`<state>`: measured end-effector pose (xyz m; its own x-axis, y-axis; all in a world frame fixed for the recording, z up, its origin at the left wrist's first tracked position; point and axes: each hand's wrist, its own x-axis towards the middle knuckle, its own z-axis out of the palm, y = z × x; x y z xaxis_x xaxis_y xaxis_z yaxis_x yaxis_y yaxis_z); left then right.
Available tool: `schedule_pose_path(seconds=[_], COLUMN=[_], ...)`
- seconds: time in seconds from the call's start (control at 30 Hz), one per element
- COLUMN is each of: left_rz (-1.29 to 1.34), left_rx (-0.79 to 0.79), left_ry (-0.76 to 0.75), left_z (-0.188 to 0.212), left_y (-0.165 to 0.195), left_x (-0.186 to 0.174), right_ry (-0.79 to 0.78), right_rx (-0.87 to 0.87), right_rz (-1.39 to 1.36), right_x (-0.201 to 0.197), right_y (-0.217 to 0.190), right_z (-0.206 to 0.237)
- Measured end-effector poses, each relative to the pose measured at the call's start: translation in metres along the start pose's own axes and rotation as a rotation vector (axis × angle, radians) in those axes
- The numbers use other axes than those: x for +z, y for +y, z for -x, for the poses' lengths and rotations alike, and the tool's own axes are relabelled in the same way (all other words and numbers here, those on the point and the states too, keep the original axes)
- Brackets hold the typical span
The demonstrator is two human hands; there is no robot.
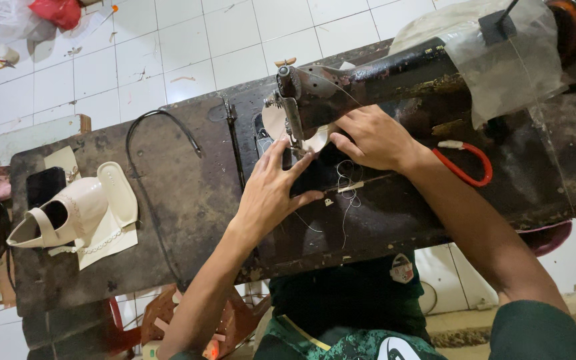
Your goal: The person sews a beige shoe upper using a sewing machine, then trims excess material with scissors. They inspect the finished shoe, place it with others, and sit on the floor to handle additional shoe parts and packaging materials.
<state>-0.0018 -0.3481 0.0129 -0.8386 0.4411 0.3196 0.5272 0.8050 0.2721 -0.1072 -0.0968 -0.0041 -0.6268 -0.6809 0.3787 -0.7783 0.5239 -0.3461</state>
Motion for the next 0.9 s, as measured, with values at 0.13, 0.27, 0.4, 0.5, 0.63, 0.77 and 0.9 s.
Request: schedule_pose_path(seconds=[0.13,0.27,0.4,0.5,0.63,0.77,0.9], left_rz=[0.004,0.091,0.274,0.246,0.178,0.462,0.457], left_rx=[-0.015,0.010,-0.122,-0.234,-0.183,-0.324,-0.326], left_ry=[-0.028,0.021,0.101,0.258,0.397,0.357,0.380], left_z=[-0.005,-0.007,-0.009,-0.021,-0.052,-0.076,-0.082], left_y=[-0.001,-0.006,-0.027,-0.051,-0.081,-0.094,-0.093], left_x=[-0.003,-0.003,0.004,0.017,0.036,0.046,0.042], right_ry=[0.016,0.029,-0.032,-0.010,0.006,0.028,0.058], right_rx=[-0.013,-0.024,0.032,0.001,0.022,-0.007,-0.045], right_rz=[0.034,0.034,0.064,0.060,0.032,0.034,0.076], right_x=[0.001,0.004,0.006,0.007,0.006,0.006,0.010], right_y=[0.000,0.003,0.006,0.008,0.008,0.010,0.015], right_z=[0.000,0.001,0.000,0.000,0.001,0.003,0.004])
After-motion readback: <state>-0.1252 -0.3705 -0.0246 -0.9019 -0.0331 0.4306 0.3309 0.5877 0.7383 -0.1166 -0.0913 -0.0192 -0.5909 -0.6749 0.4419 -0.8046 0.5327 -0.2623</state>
